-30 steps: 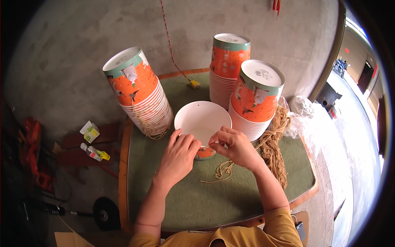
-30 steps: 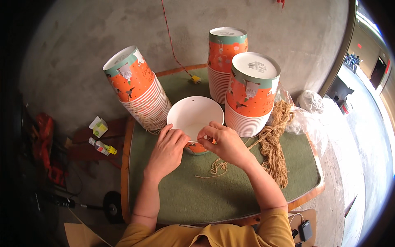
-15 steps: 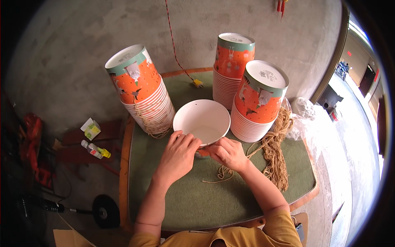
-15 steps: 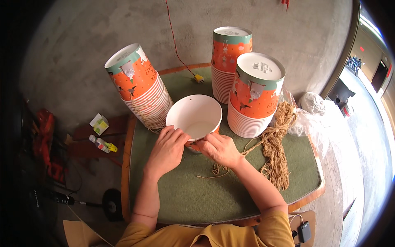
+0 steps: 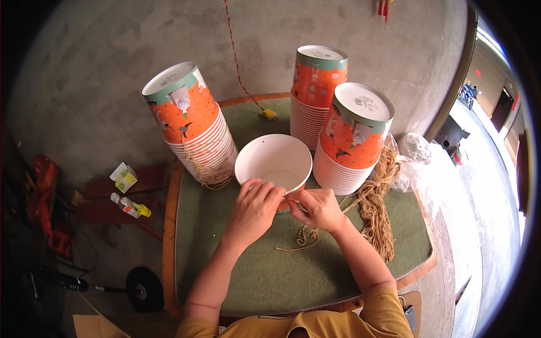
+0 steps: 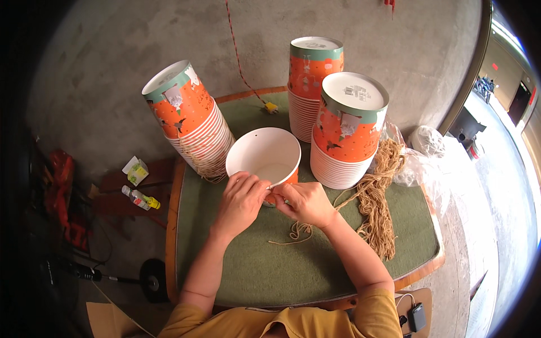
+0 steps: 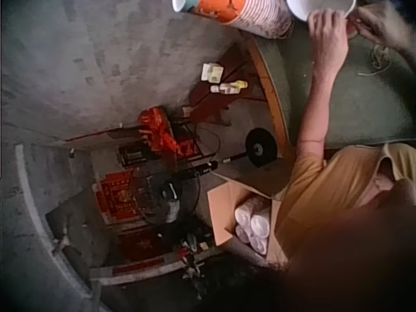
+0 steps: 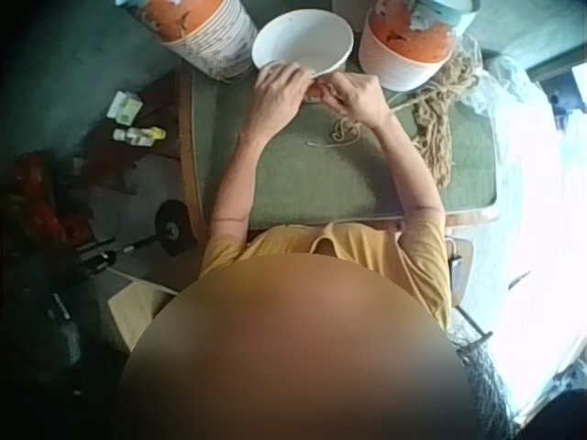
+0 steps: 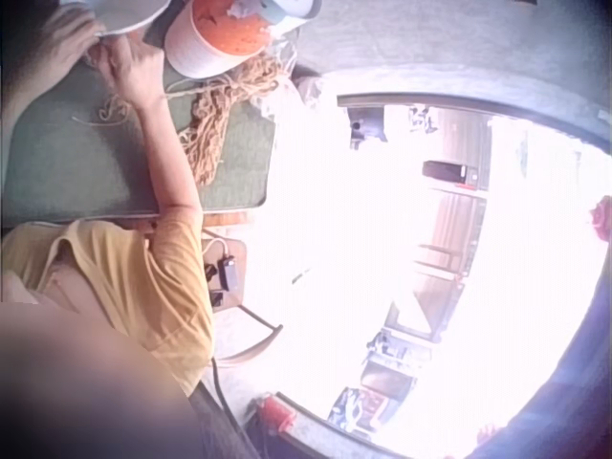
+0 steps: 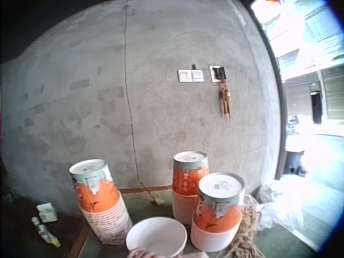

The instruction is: The recorder is threading and tying string through pre-punched holes in decorated paper cups.

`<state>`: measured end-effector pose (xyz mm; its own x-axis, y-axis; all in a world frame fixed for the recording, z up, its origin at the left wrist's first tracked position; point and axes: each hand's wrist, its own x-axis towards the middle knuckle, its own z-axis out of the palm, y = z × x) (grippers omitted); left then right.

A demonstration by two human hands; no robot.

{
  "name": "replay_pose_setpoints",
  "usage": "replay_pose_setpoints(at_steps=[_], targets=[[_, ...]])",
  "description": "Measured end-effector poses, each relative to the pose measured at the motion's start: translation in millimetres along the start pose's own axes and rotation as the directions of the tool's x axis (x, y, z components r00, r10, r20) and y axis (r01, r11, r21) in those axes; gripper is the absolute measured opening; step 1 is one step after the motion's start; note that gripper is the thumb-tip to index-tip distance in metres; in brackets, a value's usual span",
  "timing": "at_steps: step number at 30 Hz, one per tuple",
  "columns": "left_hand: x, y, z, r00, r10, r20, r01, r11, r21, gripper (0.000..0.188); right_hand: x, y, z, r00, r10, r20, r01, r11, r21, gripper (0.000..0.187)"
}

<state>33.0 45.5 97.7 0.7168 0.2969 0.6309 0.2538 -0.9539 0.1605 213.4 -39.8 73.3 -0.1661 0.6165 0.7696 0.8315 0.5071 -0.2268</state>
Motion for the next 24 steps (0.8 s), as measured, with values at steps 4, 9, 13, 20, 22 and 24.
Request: replay_pose_setpoints(at_steps=[4,9,13,20,22,24], targets=[[0,-4,0,1.000,-0.002,-0.018,0.003,1.000,0.021,0.014,4,-4,-10,0.979,0.099,0.177,-0.098,0.995,-0.016,0.016],[-2,-12,-3,0.998,0.031,0.056,-0.034,0.998,0.055,0.021,7,-3,-24,0.924,0.198,0.328,-0.240,0.967,0.090,0.023],[-2,-12,-7,0.998,0.052,0.045,-0.054,0.998,0.035,0.031,14,-5,-37,0.875,0.255,0.413,-0.302,0.952,0.053,0.018],[-4,-13,-10,0.998,-0.030,0.051,0.031,0.999,-0.014,0.032,20,-7,-56,0.821,0.317,0.475,-0.475,0.842,0.258,0.018],[-2,-15,-11,0.998,-0.064,0.008,0.064,0.997,-0.046,0.025,20,-3,-60,0.762,0.369,0.532,-0.607,0.694,0.388,0.023],[0,-14,-14,0.991,-0.093,-0.099,0.088,0.994,-0.057,0.025,16,1,-58,0.774,0.352,0.526,-0.621,0.585,0.521,0.022]])
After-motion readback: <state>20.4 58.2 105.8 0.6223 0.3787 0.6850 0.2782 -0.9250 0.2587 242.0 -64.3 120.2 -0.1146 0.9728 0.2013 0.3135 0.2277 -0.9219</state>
